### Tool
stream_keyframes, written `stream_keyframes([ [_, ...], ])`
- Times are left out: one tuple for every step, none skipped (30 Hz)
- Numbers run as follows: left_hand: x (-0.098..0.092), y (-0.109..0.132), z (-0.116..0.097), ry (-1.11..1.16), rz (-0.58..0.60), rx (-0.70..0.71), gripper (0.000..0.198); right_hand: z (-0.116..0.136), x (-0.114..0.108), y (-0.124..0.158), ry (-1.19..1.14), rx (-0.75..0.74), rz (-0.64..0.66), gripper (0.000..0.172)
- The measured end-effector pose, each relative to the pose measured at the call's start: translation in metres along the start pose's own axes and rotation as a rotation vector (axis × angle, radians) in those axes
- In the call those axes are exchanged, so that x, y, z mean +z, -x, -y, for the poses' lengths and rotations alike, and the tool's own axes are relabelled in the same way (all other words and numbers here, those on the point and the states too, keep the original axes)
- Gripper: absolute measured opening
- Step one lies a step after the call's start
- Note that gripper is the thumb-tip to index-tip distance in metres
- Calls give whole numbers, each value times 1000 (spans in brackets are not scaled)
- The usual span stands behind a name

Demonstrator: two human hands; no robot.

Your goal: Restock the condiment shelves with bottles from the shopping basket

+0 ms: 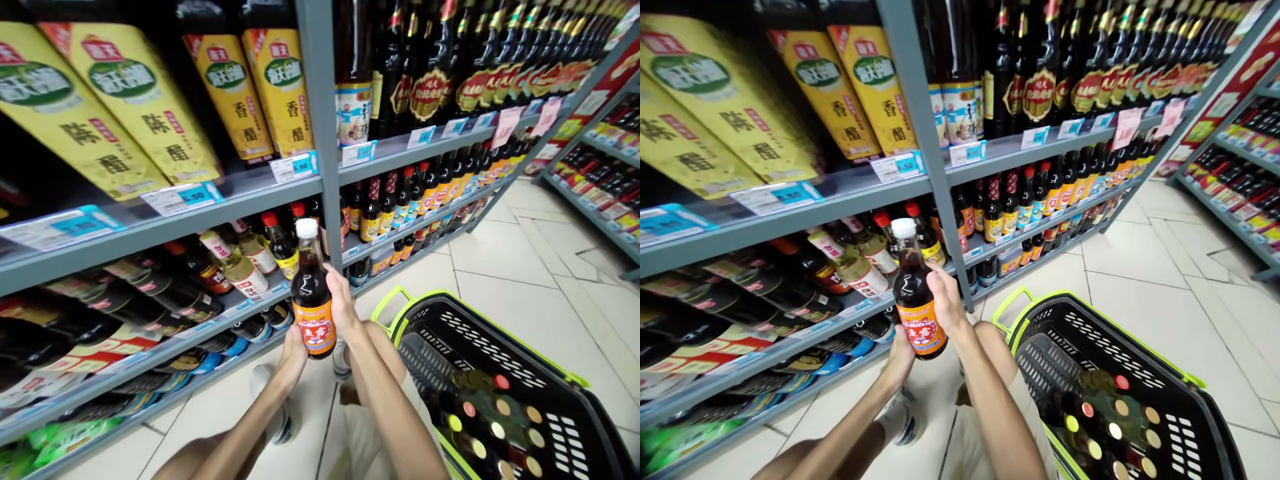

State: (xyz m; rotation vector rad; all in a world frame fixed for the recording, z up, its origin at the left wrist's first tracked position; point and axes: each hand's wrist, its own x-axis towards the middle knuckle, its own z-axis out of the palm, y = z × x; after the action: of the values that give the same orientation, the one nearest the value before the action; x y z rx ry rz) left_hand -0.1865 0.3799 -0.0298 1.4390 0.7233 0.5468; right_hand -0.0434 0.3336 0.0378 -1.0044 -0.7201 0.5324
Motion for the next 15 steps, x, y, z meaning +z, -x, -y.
stream_keyframes([
  [4, -2, 1, 12, 15, -8, 92, 3, -4, -1, -28, 12, 5, 57],
  [8, -4, 1, 25, 36, -15, 91, 6, -8, -2, -36, 18, 2, 56],
  [12, -6, 0, 32, 51, -20, 91, 8, -12, -3, -32, 21, -12, 56],
  [15, -9, -2, 30, 59, -28, 89, 9, -16, -4, -27, 25, -36, 55],
  [18, -11, -5, 23, 63, -34, 87, 10, -19, -6, -30, 31, -66, 55],
  [20, -14, -8, 18, 72, -39, 85, 10, -22, -7, -43, 40, -94, 53],
  [21, -16, -10, 23, 91, -42, 82, 10, -25, -7, -66, 52, -117, 52],
  [22, -18, -12, 41, 116, -43, 78, 10, -27, -8, -96, 65, -134, 51],
  [23, -20, -13, 69, 143, -45, 75, 9, -29, -8, -126, 77, -143, 50],
  [23, -22, -13, 101, 169, -50, 73, 9, -32, -8, -148, 88, -148, 50],
  [24, -24, -13, 132, 190, -58, 72, 8, -34, -8, -159, 99, -150, 50],
  [26, -25, -12, 156, 211, -65, 72, 8, -38, -8, -158, 110, -152, 50],
  [29, -26, -13, 171, 238, -65, 73, 7, -41, -7, -149, 120, -154, 49],
  [32, -26, -13, 176, 275, -52, 73, 7, -46, -7, -134, 131, -155, 49],
  [35, -25, -15, 173, 325, -24, 72, 7, -51, -6, -122, 150, -156, 48],
])
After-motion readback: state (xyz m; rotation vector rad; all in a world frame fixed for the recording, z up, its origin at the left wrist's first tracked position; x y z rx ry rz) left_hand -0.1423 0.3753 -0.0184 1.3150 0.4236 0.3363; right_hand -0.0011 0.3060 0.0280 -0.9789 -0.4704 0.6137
